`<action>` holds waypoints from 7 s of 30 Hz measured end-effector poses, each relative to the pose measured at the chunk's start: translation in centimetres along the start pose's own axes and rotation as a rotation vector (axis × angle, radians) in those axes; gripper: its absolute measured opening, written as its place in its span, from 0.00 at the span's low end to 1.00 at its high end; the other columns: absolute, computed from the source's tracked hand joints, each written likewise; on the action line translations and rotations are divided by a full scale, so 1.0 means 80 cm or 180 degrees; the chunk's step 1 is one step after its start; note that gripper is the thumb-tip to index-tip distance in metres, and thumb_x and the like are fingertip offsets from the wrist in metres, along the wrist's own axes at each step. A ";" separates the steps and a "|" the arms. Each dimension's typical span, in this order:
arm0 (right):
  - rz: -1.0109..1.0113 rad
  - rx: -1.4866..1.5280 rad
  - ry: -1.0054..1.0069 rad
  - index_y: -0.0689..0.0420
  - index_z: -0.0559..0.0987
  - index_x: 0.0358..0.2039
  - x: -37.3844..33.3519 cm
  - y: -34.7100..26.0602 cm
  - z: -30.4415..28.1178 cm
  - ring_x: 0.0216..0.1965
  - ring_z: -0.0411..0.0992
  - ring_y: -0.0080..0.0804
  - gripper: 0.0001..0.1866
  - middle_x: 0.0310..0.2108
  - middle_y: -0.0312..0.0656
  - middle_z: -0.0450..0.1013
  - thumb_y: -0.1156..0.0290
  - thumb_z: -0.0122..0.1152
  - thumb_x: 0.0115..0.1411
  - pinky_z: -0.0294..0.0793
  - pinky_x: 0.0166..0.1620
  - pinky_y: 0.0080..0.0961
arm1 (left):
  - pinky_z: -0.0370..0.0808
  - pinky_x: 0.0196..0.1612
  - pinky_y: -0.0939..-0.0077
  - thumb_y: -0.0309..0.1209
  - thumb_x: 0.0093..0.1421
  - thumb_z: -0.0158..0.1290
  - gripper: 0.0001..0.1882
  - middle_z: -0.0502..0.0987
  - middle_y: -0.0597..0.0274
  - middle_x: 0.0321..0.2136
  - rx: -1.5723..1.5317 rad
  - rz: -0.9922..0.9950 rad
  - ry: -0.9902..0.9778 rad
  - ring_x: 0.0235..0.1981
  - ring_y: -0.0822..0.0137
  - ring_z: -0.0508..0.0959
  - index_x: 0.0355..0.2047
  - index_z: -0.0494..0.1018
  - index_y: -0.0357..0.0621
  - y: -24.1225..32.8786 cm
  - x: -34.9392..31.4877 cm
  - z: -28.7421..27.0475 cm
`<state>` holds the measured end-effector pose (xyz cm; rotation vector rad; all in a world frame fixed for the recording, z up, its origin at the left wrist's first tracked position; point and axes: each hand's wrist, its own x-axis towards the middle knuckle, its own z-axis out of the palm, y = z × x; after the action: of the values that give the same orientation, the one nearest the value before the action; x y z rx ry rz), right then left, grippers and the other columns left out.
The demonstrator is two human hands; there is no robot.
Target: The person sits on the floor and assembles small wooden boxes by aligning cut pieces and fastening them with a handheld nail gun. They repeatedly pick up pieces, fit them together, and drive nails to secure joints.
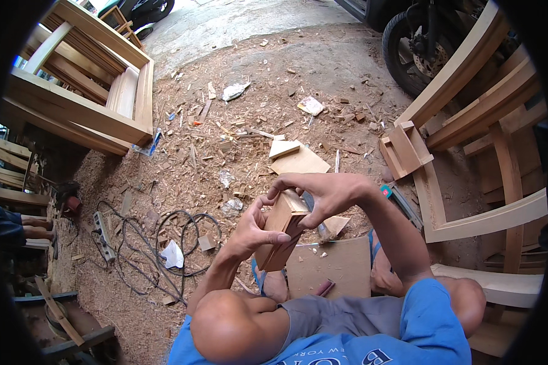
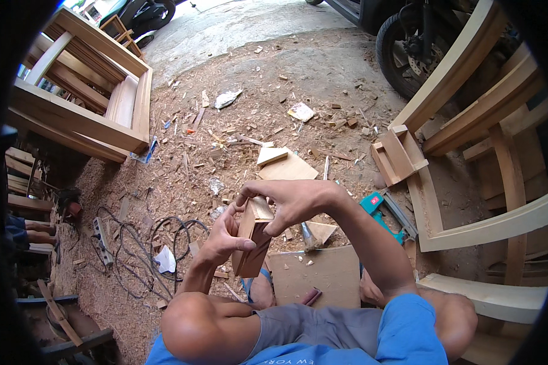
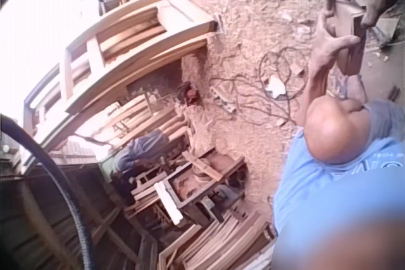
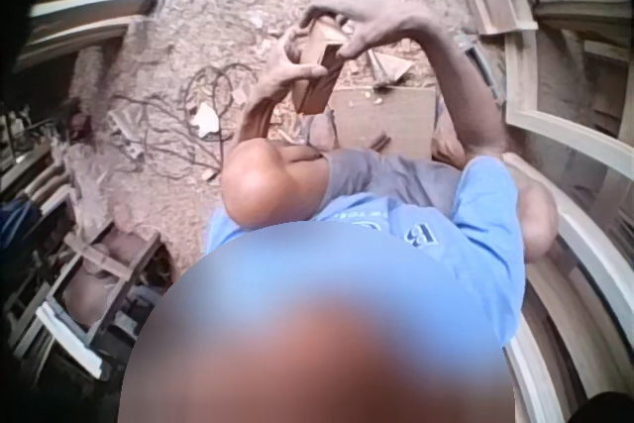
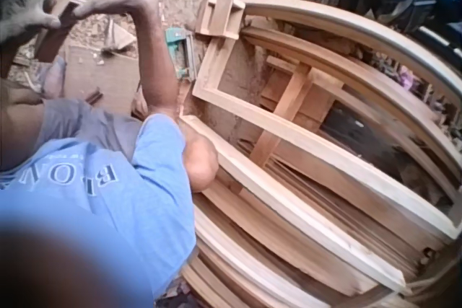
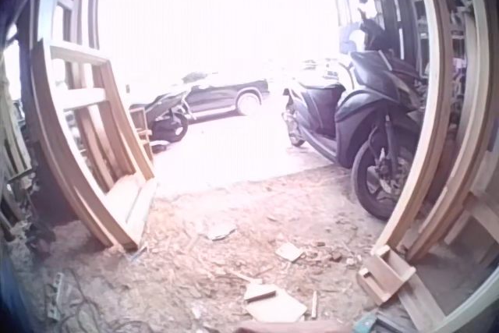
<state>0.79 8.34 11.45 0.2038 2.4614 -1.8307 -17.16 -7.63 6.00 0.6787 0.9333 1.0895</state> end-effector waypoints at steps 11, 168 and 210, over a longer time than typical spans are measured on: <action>0.0014 0.1946 0.3113 0.63 0.76 0.40 0.038 0.012 0.132 0.30 0.71 0.17 0.13 0.28 0.34 0.75 0.65 0.61 0.64 0.73 0.35 0.17 | 0.76 0.49 0.73 0.36 0.54 0.66 0.33 0.77 0.60 0.46 -0.0707 0.1177 0.0670 0.46 0.70 0.77 0.56 0.63 0.40 -0.027 0.022 -0.001; -0.0435 0.1525 0.4007 0.60 0.71 0.56 0.039 -0.024 0.159 0.29 0.72 0.17 0.23 0.27 0.35 0.74 0.72 0.65 0.61 0.71 0.32 0.15 | 0.71 0.57 0.62 0.41 0.41 0.68 0.51 0.70 0.52 0.50 -0.0591 0.0750 0.0236 0.53 0.59 0.73 0.62 0.54 0.39 -0.021 0.009 0.015; 0.1453 -0.0584 0.3812 0.63 0.73 0.51 -0.170 -0.007 0.256 0.46 0.74 0.41 0.30 0.46 0.48 0.75 0.68 0.74 0.50 0.72 0.51 0.40 | 0.62 0.61 0.67 0.32 0.43 0.64 0.50 0.65 0.57 0.55 0.0725 0.1943 0.0490 0.58 0.64 0.66 0.64 0.50 0.38 0.029 -0.003 -0.005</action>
<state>13.63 -12.32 7.85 2.1466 2.6978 -1.4088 -18.55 -7.10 7.84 1.1247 1.0193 1.6034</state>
